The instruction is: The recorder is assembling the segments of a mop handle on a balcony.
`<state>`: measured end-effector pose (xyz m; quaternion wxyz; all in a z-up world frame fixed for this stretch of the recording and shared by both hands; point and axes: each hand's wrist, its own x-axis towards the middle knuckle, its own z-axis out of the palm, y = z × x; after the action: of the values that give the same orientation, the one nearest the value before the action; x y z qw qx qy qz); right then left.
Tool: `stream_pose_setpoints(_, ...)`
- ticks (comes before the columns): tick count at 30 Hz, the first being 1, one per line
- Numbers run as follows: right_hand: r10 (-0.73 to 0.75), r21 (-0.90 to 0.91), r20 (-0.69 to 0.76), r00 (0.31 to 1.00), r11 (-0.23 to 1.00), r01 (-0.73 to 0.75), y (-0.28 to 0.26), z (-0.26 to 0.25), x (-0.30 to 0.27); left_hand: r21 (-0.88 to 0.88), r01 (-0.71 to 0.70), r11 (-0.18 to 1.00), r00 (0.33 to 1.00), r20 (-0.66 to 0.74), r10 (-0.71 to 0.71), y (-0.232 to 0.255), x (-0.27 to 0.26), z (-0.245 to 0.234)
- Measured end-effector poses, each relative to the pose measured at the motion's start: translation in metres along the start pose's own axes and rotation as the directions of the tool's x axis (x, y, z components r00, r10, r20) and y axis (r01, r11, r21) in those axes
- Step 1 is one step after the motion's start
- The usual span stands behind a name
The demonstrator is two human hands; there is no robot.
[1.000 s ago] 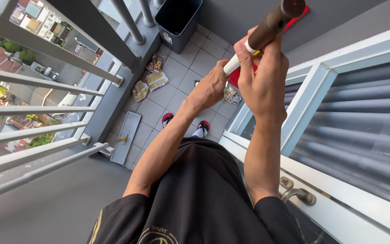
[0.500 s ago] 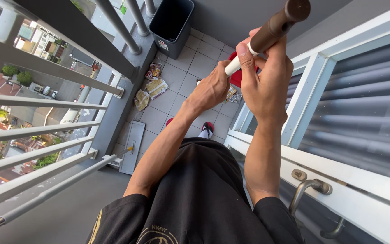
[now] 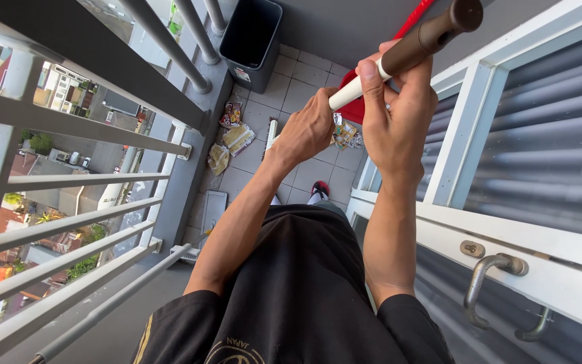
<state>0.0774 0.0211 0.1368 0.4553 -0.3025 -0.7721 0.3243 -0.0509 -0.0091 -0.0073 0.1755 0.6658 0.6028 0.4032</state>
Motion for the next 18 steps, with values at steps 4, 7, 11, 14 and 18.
stream_pose_setpoints(4,0.019,0.005,-0.011,1.000,1.000,-0.019,0.004,0.009,-0.002,0.012,-0.019,1.000,1.000,0.012,0.018,-0.011,-0.001,-0.004)
stream_pose_setpoints(7,0.049,0.019,-0.016,0.999,0.999,-0.049,0.009,0.015,-0.005,0.016,-0.002,1.000,0.999,0.034,0.001,-0.022,-0.003,0.001)
stream_pose_setpoints(11,0.066,0.022,-0.019,0.998,0.998,-0.066,0.011,0.019,-0.003,0.032,-0.008,0.999,0.999,0.040,0.007,-0.029,0.001,0.003)
stream_pose_setpoints(14,0.063,0.004,-0.017,0.998,0.998,-0.063,0.013,0.018,-0.001,0.041,-0.003,0.999,0.998,0.069,0.000,-0.032,0.005,0.008)
stream_pose_setpoints(18,0.045,-0.032,-0.011,0.999,0.998,-0.046,0.022,0.015,0.003,0.038,-0.035,0.999,0.999,0.038,0.033,-0.031,0.011,0.011)
